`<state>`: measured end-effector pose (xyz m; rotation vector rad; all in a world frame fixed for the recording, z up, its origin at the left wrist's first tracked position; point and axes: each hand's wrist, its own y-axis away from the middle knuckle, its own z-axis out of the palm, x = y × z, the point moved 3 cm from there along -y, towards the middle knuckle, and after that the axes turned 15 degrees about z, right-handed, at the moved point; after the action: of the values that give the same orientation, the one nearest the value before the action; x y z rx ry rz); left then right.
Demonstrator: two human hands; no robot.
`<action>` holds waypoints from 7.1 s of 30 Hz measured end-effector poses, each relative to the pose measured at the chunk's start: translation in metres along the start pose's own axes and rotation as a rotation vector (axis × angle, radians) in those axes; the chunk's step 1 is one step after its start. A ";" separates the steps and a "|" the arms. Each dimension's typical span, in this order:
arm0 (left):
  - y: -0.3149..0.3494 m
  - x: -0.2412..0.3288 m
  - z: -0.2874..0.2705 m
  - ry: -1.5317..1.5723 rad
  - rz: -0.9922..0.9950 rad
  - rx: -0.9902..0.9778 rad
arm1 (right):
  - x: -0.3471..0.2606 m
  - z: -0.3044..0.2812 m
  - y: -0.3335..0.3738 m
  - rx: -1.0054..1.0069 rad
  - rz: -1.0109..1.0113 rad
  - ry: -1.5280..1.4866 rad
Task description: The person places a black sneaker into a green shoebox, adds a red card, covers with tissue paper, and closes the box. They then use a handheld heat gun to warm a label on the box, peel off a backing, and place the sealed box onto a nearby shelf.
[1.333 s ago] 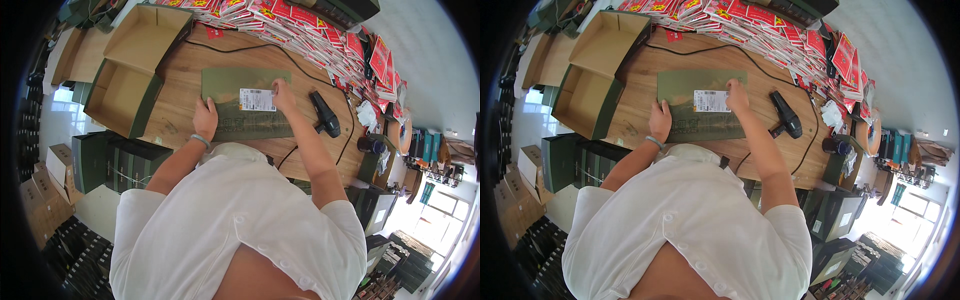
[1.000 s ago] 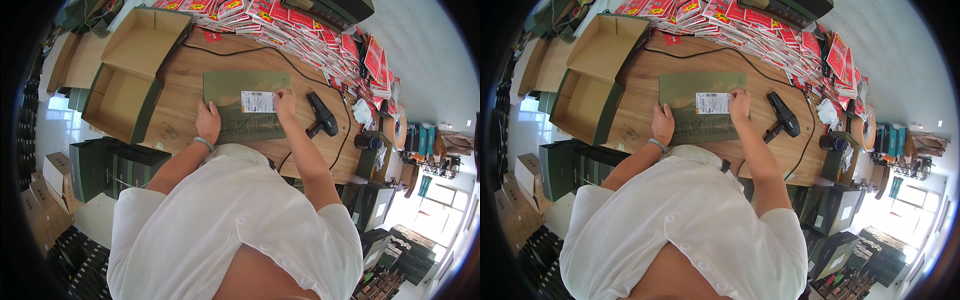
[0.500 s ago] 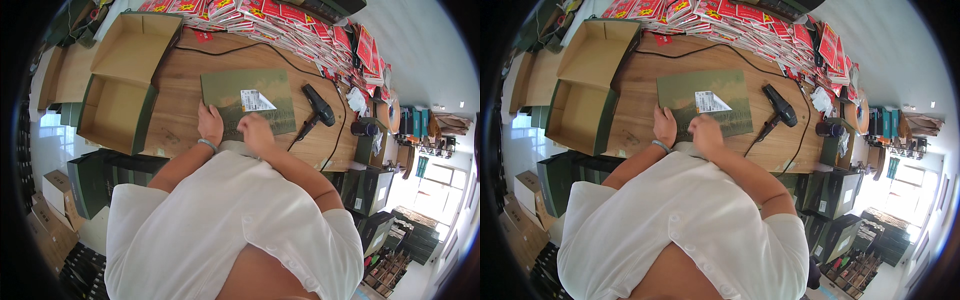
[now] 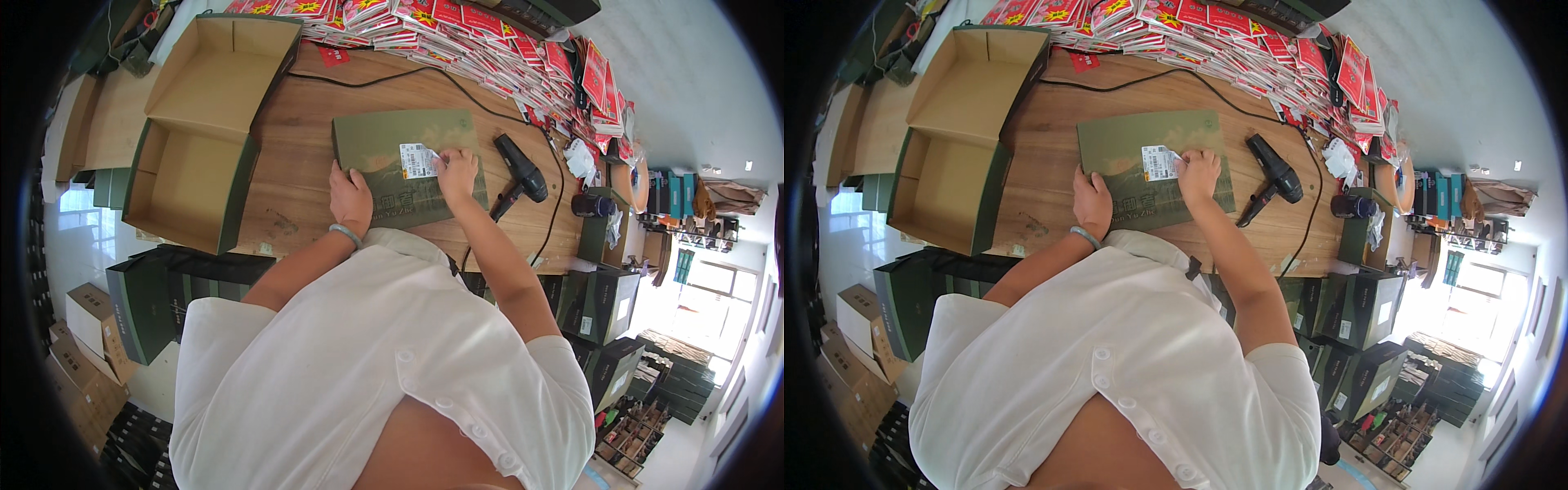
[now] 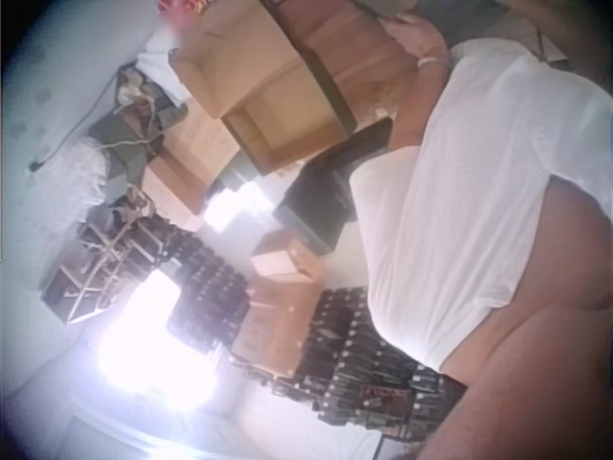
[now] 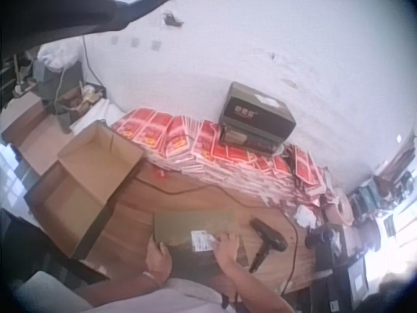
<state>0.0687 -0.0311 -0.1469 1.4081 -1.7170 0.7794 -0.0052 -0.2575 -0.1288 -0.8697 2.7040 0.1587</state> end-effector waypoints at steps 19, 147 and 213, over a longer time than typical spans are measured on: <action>0.001 0.000 -0.001 -0.010 -0.012 -0.020 | 0.010 -0.042 0.010 0.039 0.030 -0.370; -0.006 0.013 -0.001 -0.183 0.881 -0.084 | -0.016 -0.012 -0.012 -0.123 -0.013 0.071; -0.005 0.021 0.004 -0.440 0.873 -0.233 | -0.022 -0.051 -0.004 -0.281 -0.054 0.019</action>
<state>0.0704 -0.0463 -0.1313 0.6515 -2.7242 0.6896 0.0018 -0.2588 -0.0739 -1.0245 2.7133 0.5318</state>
